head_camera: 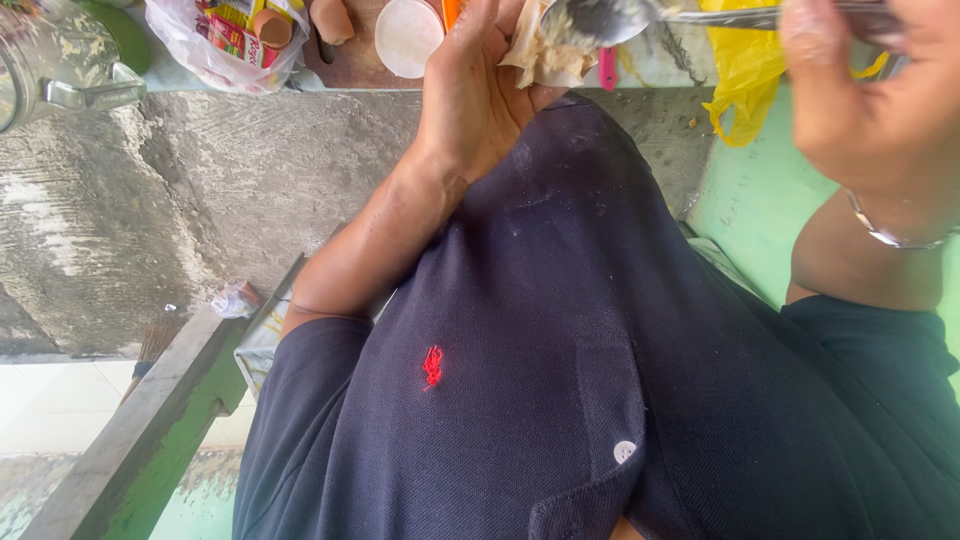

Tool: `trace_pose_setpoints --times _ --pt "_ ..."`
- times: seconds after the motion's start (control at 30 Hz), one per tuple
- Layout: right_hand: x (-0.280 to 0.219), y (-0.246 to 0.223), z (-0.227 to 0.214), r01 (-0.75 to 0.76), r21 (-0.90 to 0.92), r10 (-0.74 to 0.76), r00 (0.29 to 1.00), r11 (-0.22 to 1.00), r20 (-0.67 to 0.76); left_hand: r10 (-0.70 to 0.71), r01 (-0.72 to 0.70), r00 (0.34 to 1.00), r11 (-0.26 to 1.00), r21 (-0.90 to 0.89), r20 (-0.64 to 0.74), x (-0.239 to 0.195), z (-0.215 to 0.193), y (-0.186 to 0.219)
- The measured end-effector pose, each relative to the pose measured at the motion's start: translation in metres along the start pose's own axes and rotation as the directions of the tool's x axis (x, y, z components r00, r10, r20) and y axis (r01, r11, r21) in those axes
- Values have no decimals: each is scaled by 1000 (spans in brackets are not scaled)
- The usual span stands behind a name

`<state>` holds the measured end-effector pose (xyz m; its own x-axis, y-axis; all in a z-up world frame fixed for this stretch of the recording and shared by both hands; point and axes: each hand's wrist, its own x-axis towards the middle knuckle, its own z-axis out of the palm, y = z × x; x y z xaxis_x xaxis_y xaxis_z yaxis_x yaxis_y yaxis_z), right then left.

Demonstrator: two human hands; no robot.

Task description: The person scoops a filling mixture into a round wonton wrapper using a spoon, then folds and pleats the wrapper edges by hand to seal the dumpling. The process is repeated with additional wrappers and filling.

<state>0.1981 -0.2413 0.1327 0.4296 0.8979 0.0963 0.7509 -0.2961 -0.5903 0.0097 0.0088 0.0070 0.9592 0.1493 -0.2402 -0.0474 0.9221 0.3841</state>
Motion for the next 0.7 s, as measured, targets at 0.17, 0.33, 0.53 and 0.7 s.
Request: trace_pose_setpoints --times 0.17,0.33,0.53,0.7 --pt "3 1 5 -58 64 62 996 996 -70 26 -28 999 999 -22 -47 1 -1 -2" --pt "6 -3 15 -120 143 141 979 982 -145 74 -75 997 996 -57 -15 7 -6 -2" --pt "4 19 26 -309 235 351 921 922 -167 88 -95 995 981 -170 -48 24 -15 -4" --pt "-7 63 42 -258 745 569 799 615 -193 32 -37 999 985 -167 -36 55 -14 -4"
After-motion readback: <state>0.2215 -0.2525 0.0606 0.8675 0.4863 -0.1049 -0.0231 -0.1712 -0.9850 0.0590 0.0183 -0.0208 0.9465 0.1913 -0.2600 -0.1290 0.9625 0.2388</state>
